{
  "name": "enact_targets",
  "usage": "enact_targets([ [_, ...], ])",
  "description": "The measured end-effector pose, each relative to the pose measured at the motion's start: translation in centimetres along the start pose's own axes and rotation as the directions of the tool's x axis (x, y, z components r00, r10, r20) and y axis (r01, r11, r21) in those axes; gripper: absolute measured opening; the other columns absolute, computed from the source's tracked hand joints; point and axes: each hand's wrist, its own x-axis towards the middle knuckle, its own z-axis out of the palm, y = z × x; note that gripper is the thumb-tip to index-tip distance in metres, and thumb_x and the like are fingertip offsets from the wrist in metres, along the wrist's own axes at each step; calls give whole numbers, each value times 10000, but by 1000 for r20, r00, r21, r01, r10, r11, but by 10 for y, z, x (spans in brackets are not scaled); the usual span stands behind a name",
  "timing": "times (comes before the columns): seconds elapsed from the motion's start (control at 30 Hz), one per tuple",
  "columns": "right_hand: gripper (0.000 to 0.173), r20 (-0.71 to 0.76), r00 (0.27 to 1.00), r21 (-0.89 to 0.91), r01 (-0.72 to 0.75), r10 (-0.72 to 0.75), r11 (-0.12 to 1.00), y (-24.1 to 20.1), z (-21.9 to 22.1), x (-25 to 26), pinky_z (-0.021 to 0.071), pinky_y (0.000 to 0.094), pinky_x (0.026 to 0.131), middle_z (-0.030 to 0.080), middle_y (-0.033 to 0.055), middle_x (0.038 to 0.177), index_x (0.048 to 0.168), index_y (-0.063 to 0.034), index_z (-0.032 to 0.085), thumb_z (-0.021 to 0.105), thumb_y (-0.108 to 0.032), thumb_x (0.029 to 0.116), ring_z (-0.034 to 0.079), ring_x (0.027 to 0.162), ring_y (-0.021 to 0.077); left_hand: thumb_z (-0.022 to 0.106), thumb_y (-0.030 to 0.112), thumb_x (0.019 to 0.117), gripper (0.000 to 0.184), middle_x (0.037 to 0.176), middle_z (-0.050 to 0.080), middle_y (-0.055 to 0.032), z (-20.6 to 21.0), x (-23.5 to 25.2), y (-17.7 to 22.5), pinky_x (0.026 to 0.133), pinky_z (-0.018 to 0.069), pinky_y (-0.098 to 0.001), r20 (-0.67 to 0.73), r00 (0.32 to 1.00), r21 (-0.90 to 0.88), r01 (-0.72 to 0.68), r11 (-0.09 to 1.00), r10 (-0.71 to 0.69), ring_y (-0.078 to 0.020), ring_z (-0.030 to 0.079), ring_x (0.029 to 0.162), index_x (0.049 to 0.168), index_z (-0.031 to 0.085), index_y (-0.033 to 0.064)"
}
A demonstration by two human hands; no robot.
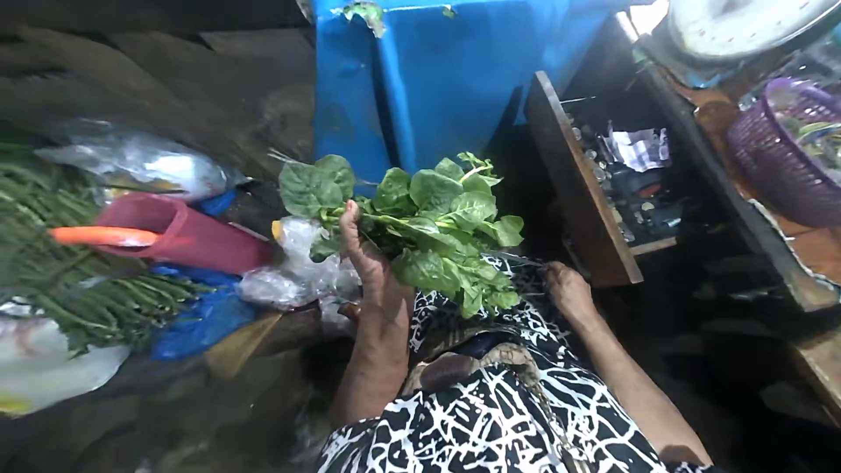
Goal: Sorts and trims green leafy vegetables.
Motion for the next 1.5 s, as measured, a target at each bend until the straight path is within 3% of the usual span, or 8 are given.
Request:
enact_targets([
  [0.2, 474, -47, 987, 80, 159, -156, 984, -10, -11, -12, 416, 573, 1125, 557, 203, 1459, 1502, -68, 502, 512, -161, 1038, 533, 1351, 376, 460, 347, 1064, 215, 1062, 689, 71, 9, 1, 0, 851, 595, -275, -18, 998, -24, 59, 998, -60, -33, 673, 997, 1174, 608, 237],
  [0.43, 702, -438, 671, 304, 736, -598, 605, -76, -58, -61, 424, 403, 1173, 488, 180, 1536, 1506, 17, 456, 622, -433, 993, 463, 1434, 225, 667, 497, 951, 482, 1105, 697, -16, 44, -25, -12, 793, 606, -355, -117, 867, 269, 497, 825, -484, -133, 686, 967, 1322, 599, 197],
  [0.57, 1116, -89, 850, 498, 490, -520, 716, -101, -52, -42, 509, 444, 1059, 532, 105, 1499, 1649, -203, 202, 776, -614, 784, 566, 1311, 183, 638, 393, 1000, 393, 1068, 689, -1, 61, -49, -20, 841, 577, -303, 90, 755, 337, 590, 733, -649, -91, 663, 960, 1322, 585, 173],
  [0.63, 1105, 21, 897, 605, 340, -441, 720, -95, -46, -27, 560, 451, 982, 624, 101, 1372, 1634, -268, 236, 862, -472, 747, 646, 1184, 186, 639, 307, 999, 392, 1014, 691, -16, 58, -47, -30, 813, 594, -295, 147, 699, 312, 638, 704, -699, -89, 680, 904, 1334, 521, 140],
  [0.8, 850, 85, 925, 815, 150, -371, 560, -59, -41, -18, 605, 316, 937, 684, 77, 1244, 1525, -74, 390, 818, -239, 810, 694, 1080, 125, 751, 57, 841, 764, 1300, 640, -118, 32, -41, -53, 1011, 556, -351, 292, 627, 444, 580, 683, -722, -166, 652, 1161, 1502, 370, 31],
  [1.07, 532, -80, 967, 920, 165, -243, 356, -48, -50, -29, 619, 315, 827, 716, 64, 1064, 1319, -58, 573, 633, -5, 793, 710, 933, 133, 737, -63, 791, 567, 1153, 698, -91, 35, -40, -63, 937, 583, -334, 278, 722, 428, 497, 755, -633, -152, 682, 1058, 1319, 551, 28],
  [1.27, 521, -81, 979, 930, 141, -187, 339, -43, -49, -27, 610, 274, 781, 699, 26, 1011, 1285, -76, 554, 590, 18, 775, 696, 888, 88, 645, 105, 956, 327, 1079, 689, -51, 25, -38, -65, 737, 561, -269, 284, 700, 399, 536, 744, -656, -118, 656, 891, 1282, 614, 96],
  [1.5, 949, -43, 950, 814, 213, -310, 541, -39, -42, -25, 596, 293, 947, 661, 71, 1257, 1532, -76, 344, 861, -173, 743, 678, 1106, 104, 660, 25, 935, 458, 1139, 688, -54, 33, -44, -66, 824, 569, -262, 334, 654, 479, 502, 720, -678, -96, 666, 967, 1371, 523, 42],
])
